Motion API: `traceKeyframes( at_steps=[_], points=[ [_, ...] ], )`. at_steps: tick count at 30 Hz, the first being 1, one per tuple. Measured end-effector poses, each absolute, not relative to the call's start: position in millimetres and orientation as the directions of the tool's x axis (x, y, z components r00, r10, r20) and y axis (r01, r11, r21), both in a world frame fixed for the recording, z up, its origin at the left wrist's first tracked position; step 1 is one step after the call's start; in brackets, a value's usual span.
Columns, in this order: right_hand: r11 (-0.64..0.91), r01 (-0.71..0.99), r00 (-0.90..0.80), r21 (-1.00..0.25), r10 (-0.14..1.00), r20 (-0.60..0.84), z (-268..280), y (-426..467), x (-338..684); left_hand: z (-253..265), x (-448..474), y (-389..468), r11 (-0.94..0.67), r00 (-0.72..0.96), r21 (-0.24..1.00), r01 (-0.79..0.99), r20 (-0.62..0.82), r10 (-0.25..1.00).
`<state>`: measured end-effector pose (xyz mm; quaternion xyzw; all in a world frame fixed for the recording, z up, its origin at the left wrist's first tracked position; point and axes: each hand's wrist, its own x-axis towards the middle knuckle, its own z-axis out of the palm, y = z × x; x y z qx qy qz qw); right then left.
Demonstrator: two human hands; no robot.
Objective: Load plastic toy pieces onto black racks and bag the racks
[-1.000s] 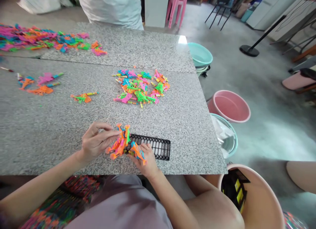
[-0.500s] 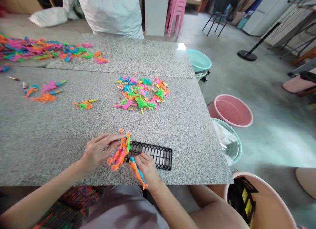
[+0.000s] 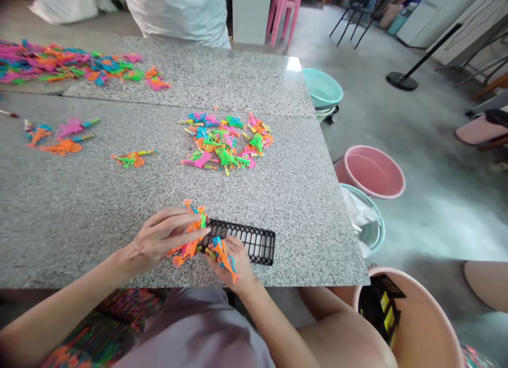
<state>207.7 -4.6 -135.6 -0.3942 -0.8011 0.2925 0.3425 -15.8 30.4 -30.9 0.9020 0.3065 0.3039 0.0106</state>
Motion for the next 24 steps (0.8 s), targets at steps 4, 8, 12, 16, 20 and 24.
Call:
traceKeyframes(
  at_steps=[4, 8, 12, 16, 20, 24],
  points=[
    [0.455, 0.547, -0.429, -0.703, 0.873, 0.231, -120, -4, 199, -23, -12, 35, -0.827, 0.678, 0.168, 0.536, 0.498, 0.541],
    [0.387, 0.731, -0.418, -0.562, 0.905, 0.081, -92, -1, 184, -19, -11, 29, -0.793, 0.679, 0.113, 0.598, 0.455, 0.577],
    [0.359, 0.738, -0.406, -0.571, 0.913, 0.050, -89, 1, 183, -18, -16, 25, -0.779, 0.682, 0.157, 0.607, 0.400, 0.612],
    [0.316, 0.651, -0.337, -0.691, 0.935, 0.111, -105, -1, 193, -17, -15, 26, -0.783, 0.698, 0.160, 0.602, 0.372, 0.612],
    [0.357, 0.582, -0.325, -0.731, 0.926, 0.193, -107, -4, 197, -16, -11, 28, -0.780, 0.693, 0.144, 0.609, 0.382, 0.612],
    [0.397, 0.597, -0.390, -0.697, 0.903, 0.180, -97, -3, 195, -16, -10, 28, -0.778, 0.680, 0.174, 0.604, 0.398, 0.617]
  ],
)
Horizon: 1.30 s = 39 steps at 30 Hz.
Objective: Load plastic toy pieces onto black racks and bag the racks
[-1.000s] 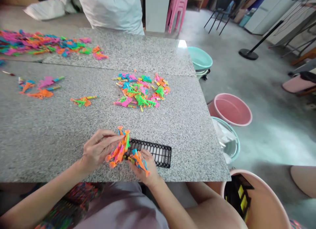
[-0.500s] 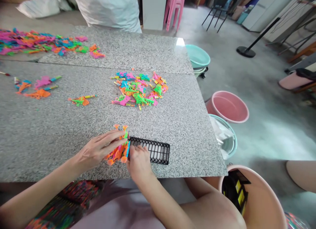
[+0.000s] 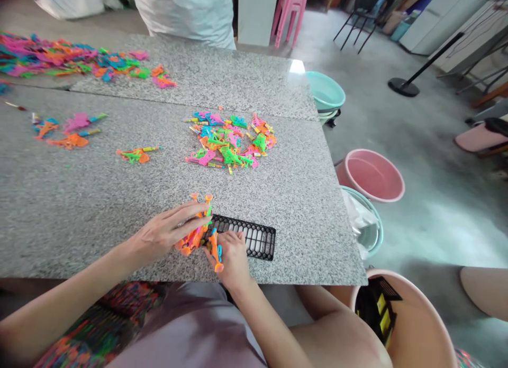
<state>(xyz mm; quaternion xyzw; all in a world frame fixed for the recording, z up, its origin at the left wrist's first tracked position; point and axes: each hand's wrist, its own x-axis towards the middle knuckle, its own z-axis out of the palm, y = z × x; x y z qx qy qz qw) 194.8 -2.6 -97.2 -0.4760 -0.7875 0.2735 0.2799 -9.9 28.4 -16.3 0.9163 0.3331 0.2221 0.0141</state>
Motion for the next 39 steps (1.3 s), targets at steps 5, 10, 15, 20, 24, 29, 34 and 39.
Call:
traceKeyframes(
  at_steps=[5, 10, 15, 20, 24, 29, 34, 39],
  points=[
    [0.394, 0.619, -0.379, -0.679, 0.907, 0.180, -96, -1, 194, -18, -10, 27, -0.767, 0.660, 0.210, 0.607, 0.404, 0.633],
    [0.387, 0.597, -0.387, -0.703, 0.906, 0.170, -96, 1, 196, -18, -7, 29, -0.773, 0.657, 0.198, 0.603, 0.427, 0.622],
    [0.398, 0.698, -0.417, -0.595, 0.902, 0.115, -82, 4, 192, -16, -6, 30, -0.766, 0.653, 0.190, 0.614, 0.423, 0.629],
    [0.428, 0.759, -0.473, -0.490, 0.880, 0.038, -68, 7, 183, -15, -8, 33, -0.752, 0.652, 0.177, 0.635, 0.400, 0.644],
    [0.378, 0.777, -0.472, -0.504, 0.879, -0.070, -61, 16, 179, -20, -9, 32, -0.755, 0.653, 0.171, 0.633, 0.406, 0.640],
    [0.352, 0.807, -0.482, -0.474, 0.856, -0.185, -55, 27, 174, -27, -15, 30, -0.734, 0.621, 0.199, 0.650, 0.418, 0.663],
    [0.374, 0.815, -0.467, -0.442, 0.876, -0.121, -52, 19, 176, -29, -16, 32, -0.731, 0.622, 0.175, 0.660, 0.418, 0.662],
    [0.339, 0.839, -0.444, -0.426, 0.879, -0.175, -50, 13, 177, -34, -12, 33, -0.721, 0.607, 0.207, 0.661, 0.417, 0.677]
  ],
)
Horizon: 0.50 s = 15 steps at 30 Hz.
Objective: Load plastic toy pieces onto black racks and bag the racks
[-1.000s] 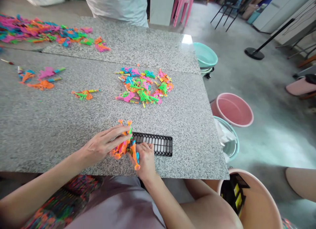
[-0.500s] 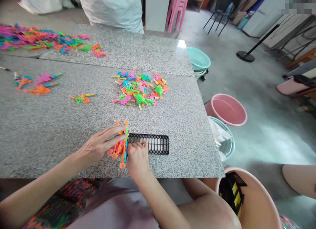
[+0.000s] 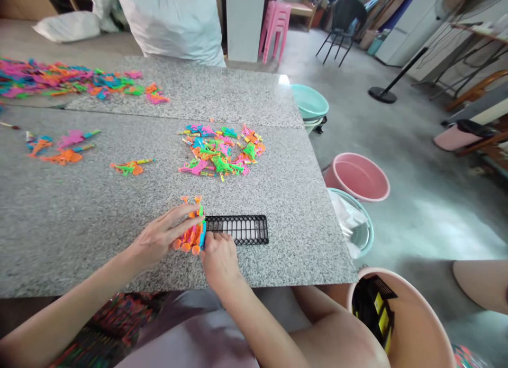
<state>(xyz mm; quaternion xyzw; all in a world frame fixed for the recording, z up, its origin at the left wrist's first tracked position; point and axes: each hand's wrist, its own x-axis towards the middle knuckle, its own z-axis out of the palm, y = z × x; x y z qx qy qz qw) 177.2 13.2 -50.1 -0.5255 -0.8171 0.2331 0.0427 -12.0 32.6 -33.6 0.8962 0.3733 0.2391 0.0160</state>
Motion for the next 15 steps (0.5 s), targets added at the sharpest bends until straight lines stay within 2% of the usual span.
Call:
traceKeyframes(
  at_steps=[5, 10, 13, 15],
  points=[
    [0.405, 0.827, -0.493, -0.391, 0.856, -0.155, -53, 18, 175, -29, -17, 35, -0.711, 0.609, 0.280, 0.645, 0.374, 0.700],
    [0.429, 0.810, -0.510, -0.400, 0.852, -0.119, -62, 19, 179, -9, -16, 27, -0.647, 0.506, 0.471, 0.599, 0.403, 0.762],
    [0.434, 0.799, -0.490, -0.415, 0.871, -0.033, -77, 14, 176, -10, -4, 21, -0.696, 0.600, 0.394, 0.600, 0.353, 0.717],
    [0.429, 0.803, -0.460, -0.413, 0.887, 0.028, -89, 11, 171, -19, 3, 23, -0.740, 0.633, 0.313, 0.596, 0.384, 0.672]
  ],
)
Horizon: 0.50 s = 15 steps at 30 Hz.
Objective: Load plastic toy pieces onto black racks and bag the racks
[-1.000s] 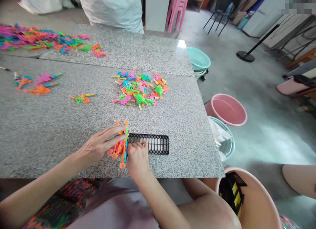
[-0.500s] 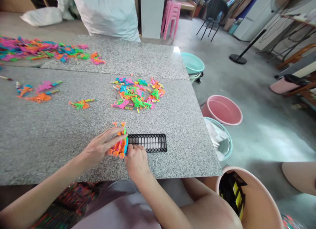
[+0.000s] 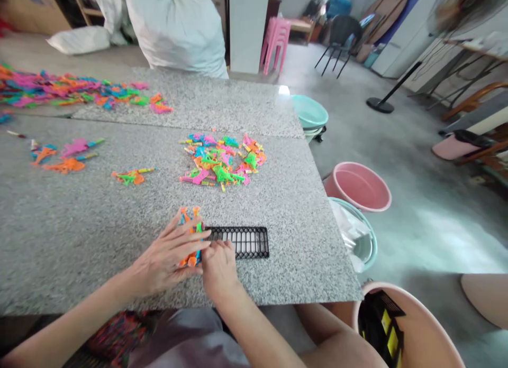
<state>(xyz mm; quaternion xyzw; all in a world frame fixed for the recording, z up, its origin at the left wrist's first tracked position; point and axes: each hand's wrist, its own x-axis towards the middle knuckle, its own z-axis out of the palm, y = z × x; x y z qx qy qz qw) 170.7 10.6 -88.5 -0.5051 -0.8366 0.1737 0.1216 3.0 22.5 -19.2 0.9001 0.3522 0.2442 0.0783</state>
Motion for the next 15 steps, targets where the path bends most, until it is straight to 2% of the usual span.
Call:
traceKeyframes(
  at_steps=[3, 7, 9, 11, 13, 15],
  points=[
    [0.456, 0.787, -0.495, -0.416, 0.869, 0.016, -96, 17, 168, -31, 6, 30, -0.758, 0.610, 0.263, 0.597, 0.465, 0.642],
    [0.555, 0.643, -0.696, -0.527, 0.711, -0.100, -76, 71, 187, -31, 0, 35, -0.758, 0.623, 0.226, 0.611, 0.453, 0.638],
    [0.521, 0.673, -0.642, -0.524, 0.764, -0.064, -59, 117, 196, -27, -2, 34, -0.752, 0.622, 0.212, 0.624, 0.448, 0.642],
    [0.396, 0.809, -0.431, -0.435, 0.902, 0.022, -46, 164, 194, -22, -2, 34, -0.748, 0.615, 0.219, 0.627, 0.450, 0.647],
    [0.328, 0.877, -0.345, -0.350, 0.938, 0.015, -41, 197, 185, -20, 0, 34, -0.741, 0.608, 0.239, 0.627, 0.444, 0.658],
    [0.335, 0.892, -0.361, -0.305, 0.932, -0.031, -43, 210, 179, -23, -2, 34, -0.718, 0.577, 0.240, 0.654, 0.455, 0.678]
  ],
)
